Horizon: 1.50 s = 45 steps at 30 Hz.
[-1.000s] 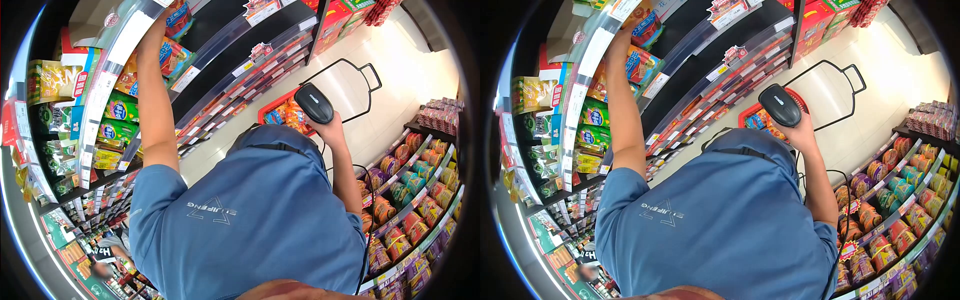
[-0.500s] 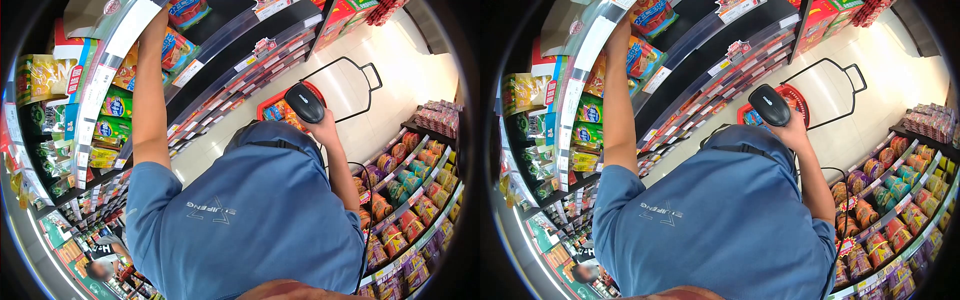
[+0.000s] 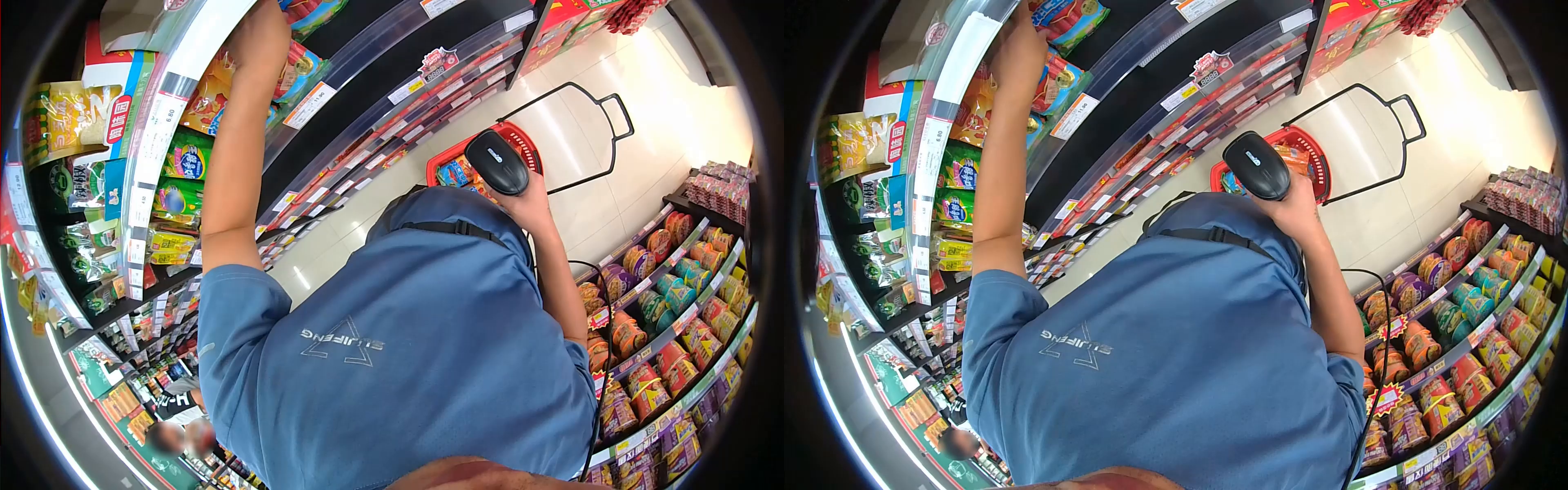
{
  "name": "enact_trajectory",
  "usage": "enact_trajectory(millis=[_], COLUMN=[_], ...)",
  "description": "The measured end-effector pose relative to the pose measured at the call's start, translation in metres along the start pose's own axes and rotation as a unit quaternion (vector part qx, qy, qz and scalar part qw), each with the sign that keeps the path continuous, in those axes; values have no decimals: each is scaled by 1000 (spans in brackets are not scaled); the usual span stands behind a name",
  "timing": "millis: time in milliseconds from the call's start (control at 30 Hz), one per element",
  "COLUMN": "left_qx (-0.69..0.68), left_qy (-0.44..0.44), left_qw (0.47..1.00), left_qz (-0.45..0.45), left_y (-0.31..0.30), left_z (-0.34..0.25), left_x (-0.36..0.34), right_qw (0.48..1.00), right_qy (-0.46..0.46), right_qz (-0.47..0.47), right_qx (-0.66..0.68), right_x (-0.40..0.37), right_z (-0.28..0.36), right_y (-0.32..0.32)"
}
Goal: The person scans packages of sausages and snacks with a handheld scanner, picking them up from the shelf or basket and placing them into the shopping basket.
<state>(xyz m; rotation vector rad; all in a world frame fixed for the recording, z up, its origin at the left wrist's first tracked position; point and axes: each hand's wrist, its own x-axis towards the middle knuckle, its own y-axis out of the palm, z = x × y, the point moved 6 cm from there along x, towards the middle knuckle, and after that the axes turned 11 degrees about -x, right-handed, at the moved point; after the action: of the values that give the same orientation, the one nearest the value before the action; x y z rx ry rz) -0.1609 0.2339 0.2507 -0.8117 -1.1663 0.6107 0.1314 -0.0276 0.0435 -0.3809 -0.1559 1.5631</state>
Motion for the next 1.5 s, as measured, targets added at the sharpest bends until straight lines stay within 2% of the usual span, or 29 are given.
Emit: enact_trajectory(millis=[67, 133, 167, 233, 300, 367, 400, 467, 633, 867, 933, 1000, 1100, 1367, 1433, 1467, 1500], left_qx=[-20, -87, -87, -34, -38, 5, 6, -5, -38, 8, 2, -21, -55, -47, -103, -51, -49], left_qy=[-10, -55, -55, 133, 133, 230, 233, 181, 119, 201, 216, 309, 280, 306, 310, 329, 329], left_qw=[1000, 980, 980, 985, 980, 969, 968, 971, 977, 968, 965, 943, 946, 938, 936, 939, 939], left_qz=[9, 170, 171, 107, 145, 93, 95, 153, 172, 152, 148, 120, 153, 156, 131, 84, 88], left_y=[-11, -13, -4, 5, 14, 23, 29, 35, 37, 28, 31, 40, 50, 49, 46, 27, 20], left_z=[-13, -29, -26, -40, -43, -50, -47, -43, -36, -55, -61, -67, -64, -68, -66, -80, -88], left_x=[4, 6, 8, 13, 15, 20, 21, 27, 31, 29, 30, 28, 34, 36, 37, 30, 22], right_qw=[1000, 1000, 1000, 1000, 1000, 1000, 1000, 1000, 999, 999, 998, 998, 998, 997, 996, 995, 995], right_qy=[4, 13, 14, 6, 2, 0, 4, 9, 20, 27, 48, 56, 56, 68, 76, 79, 81], right_qz=[-3, -6, -5, 0, 2, 0, 1, 1, -17, -20, 5, 9, 14, -4, -7, -12, -16], right_qx=[-8, -6, -5, -10, -16, -20, -20, -16, -23, -29, -29, -17, -18, 33, 44, 52, 60], right_x=[-1, -3, -3, -3, -3, -3, -4, -6, -11, -13, -14, -14, -15, -25, -29, -30, -31], right_z=[-1, -5, -7, -9, -9, -10, -12, -14, -27, -32, -30, -32, -33, -57, -60, -63, -67], right_y=[-1, -2, -2, 0, 1, 1, 1, 1, 1, -5, -5, -4, -5, -3, -3, -3, -4])
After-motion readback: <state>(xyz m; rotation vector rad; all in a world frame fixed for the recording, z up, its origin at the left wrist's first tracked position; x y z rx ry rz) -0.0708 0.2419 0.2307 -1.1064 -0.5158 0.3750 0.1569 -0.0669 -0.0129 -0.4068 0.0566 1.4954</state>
